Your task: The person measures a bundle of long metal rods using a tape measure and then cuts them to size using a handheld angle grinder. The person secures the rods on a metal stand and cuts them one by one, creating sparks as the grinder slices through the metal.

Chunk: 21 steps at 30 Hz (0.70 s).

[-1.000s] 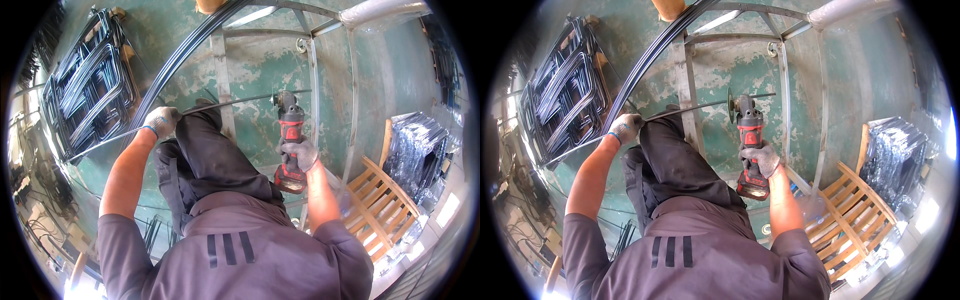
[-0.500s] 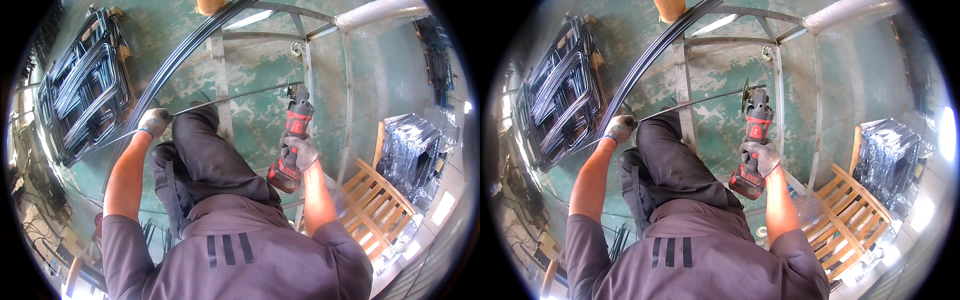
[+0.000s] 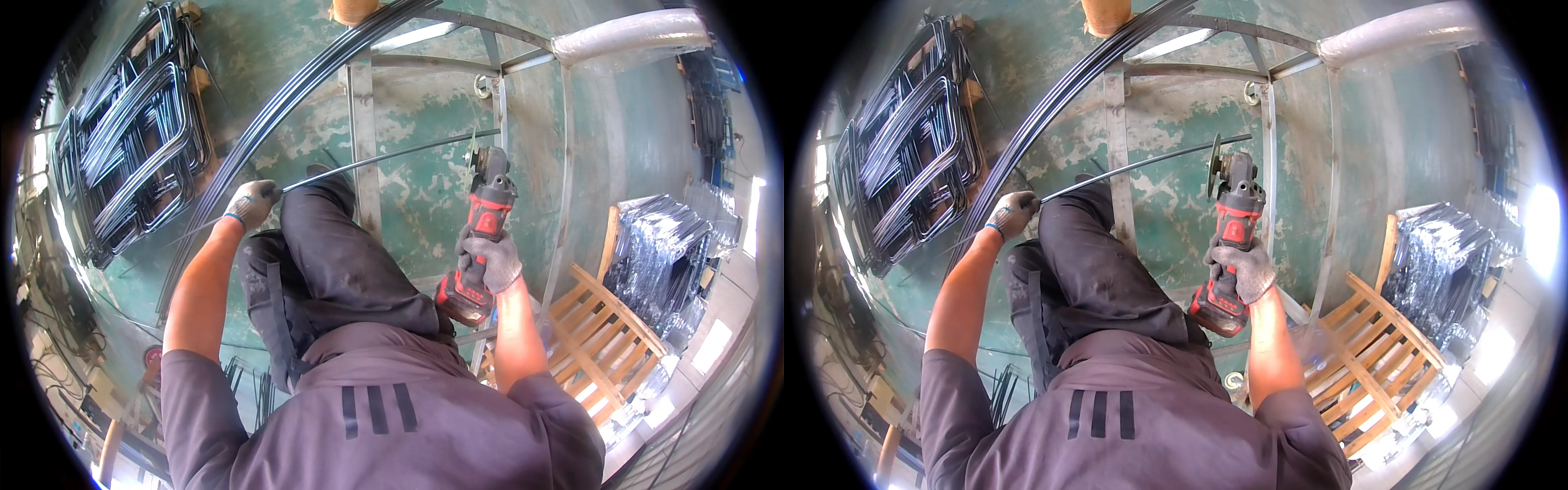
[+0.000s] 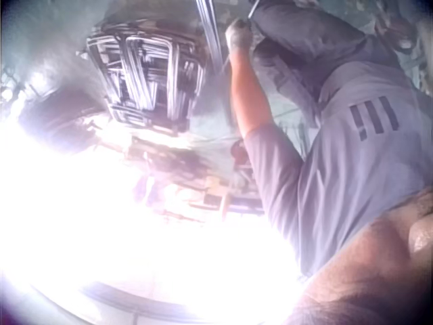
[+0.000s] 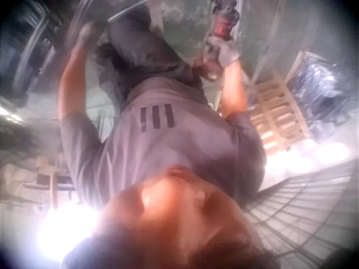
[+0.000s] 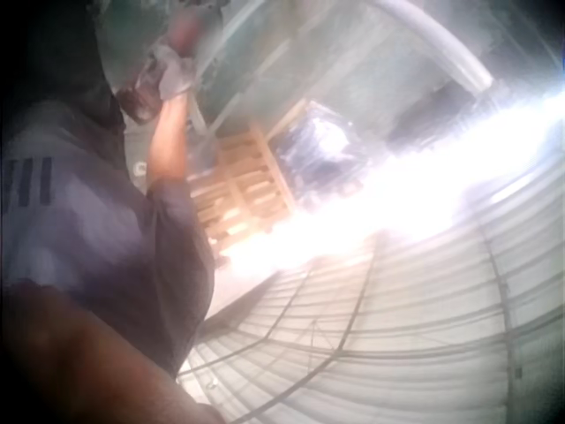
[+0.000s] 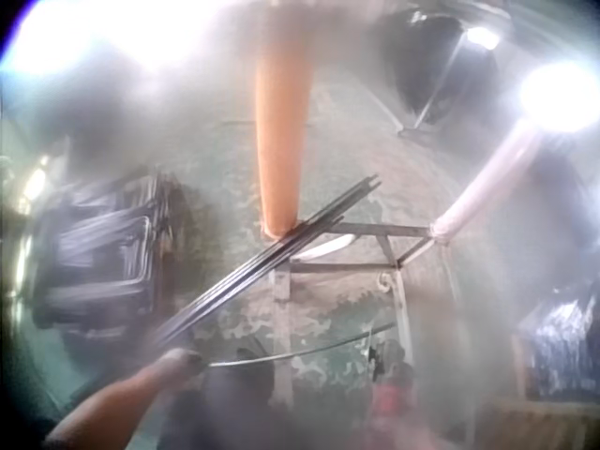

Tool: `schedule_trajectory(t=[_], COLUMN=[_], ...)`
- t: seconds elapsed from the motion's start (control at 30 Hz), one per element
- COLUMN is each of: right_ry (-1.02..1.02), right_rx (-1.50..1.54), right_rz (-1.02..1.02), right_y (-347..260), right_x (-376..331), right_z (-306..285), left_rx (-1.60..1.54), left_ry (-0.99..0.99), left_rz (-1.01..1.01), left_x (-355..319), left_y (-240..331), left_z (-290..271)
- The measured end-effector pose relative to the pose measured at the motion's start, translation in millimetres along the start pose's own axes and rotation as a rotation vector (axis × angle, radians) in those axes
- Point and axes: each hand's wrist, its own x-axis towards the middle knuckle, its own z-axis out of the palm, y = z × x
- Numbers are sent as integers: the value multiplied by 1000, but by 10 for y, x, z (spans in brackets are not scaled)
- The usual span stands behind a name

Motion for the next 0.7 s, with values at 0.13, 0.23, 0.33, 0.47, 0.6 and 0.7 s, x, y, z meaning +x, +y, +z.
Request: schedule_trajectory(t=[0.13,0.23,0.33,0.47,0.6,0.7], right_ry=[15,69,96,116,208,234], right_rx=[-14,-26,-40,-73,-193,-145], right_rz=[-84,-174,-243,-258,-223,-252], right_y=[-189,-345,-482,-702,-747,-669], right_x=[12,124,348,560,737,802], right_z=[155,260,235,249,174,178], left_rx=[6,41,114,113,255,342], left_ry=[-14,-5,40,133,189,217], left_rz=[9,-1,59,90,80,139], left_x=[-73,-158,-256,-360,-355,-363], left_y=[191,320,316,281,258,193], left_z=[-13,-74,-94,-148,-209,-174])
